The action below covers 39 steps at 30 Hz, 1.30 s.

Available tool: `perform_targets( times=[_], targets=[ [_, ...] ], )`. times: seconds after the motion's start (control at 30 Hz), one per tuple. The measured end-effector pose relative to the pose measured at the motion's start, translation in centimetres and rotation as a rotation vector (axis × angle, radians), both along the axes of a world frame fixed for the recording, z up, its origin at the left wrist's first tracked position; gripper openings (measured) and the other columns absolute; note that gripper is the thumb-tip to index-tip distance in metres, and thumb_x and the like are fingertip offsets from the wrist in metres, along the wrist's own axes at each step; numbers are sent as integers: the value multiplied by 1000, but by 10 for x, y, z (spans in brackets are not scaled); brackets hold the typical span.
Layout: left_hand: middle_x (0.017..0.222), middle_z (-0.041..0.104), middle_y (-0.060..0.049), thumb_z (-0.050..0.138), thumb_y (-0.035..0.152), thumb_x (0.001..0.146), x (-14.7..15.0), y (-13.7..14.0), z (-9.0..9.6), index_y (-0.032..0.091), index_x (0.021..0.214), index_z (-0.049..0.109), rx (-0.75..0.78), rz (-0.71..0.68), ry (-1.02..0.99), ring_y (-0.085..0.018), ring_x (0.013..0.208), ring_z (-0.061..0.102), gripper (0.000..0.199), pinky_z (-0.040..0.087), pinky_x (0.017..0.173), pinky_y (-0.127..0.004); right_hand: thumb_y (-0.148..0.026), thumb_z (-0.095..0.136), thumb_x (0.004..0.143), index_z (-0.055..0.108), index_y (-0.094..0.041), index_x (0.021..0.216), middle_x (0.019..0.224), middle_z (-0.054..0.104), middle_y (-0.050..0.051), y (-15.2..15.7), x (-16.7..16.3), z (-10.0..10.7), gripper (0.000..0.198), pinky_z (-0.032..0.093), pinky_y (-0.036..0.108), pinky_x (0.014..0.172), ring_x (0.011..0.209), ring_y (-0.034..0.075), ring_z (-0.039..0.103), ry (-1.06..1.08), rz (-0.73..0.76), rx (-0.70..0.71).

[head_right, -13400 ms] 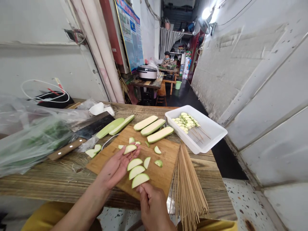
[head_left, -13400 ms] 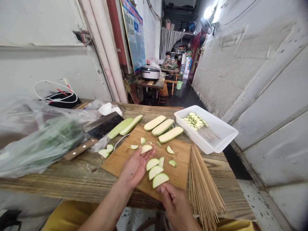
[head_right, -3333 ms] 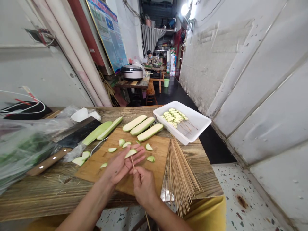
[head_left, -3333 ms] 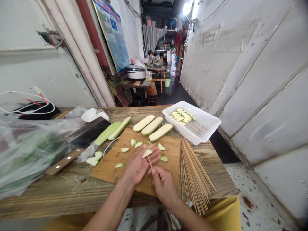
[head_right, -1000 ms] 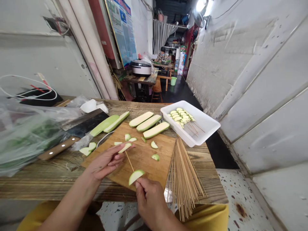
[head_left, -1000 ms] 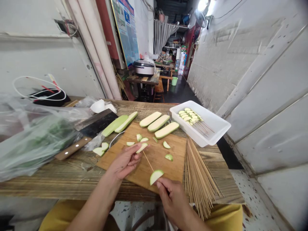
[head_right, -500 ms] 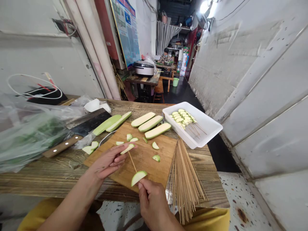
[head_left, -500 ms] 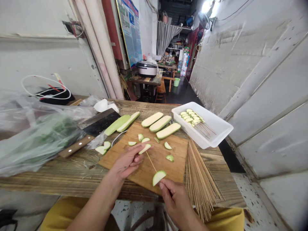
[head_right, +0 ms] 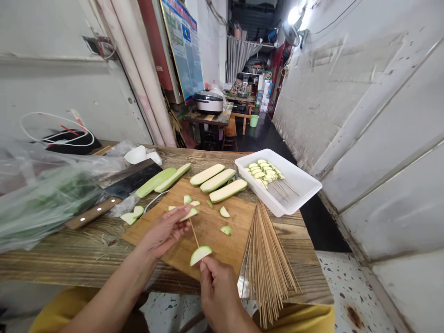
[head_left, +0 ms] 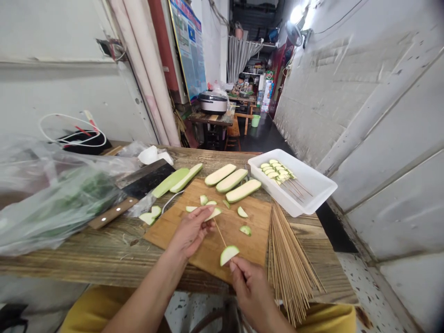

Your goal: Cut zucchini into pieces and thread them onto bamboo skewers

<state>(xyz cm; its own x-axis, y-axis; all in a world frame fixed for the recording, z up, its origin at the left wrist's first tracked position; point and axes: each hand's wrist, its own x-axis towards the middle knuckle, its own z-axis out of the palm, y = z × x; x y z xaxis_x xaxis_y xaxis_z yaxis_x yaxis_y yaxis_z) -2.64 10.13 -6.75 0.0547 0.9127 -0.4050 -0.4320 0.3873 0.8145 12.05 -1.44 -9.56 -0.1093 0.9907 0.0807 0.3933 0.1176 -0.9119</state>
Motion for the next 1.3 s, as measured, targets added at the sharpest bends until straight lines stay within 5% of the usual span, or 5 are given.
perform_targets(
  times=[0.1,0.27,1.3],
  targets=[
    [79,69,-7,66,12,72,4,0,-1,11,87,64,-38,2,-78,-15,70,67,15,56,65,-26,-28,36,93,54,-16,73,58,35,-6,1,-1,1,30,24,20,47,51,9,33,12,-1,-5],
    [83,70,-12,57,8,79,11,1,0,9,87,62,-44,31,-142,-21,80,68,10,56,77,-39,-26,36,93,53,-17,71,57,31,-6,3,-3,-3,29,21,21,46,50,9,30,19,-27,15],
    [78,68,-10,53,3,80,19,2,-5,9,81,60,-73,97,-165,-19,75,69,9,58,74,-34,-23,37,90,50,-17,64,53,34,-6,17,-12,-9,29,22,22,46,48,10,33,-69,-100,75]
  ],
)
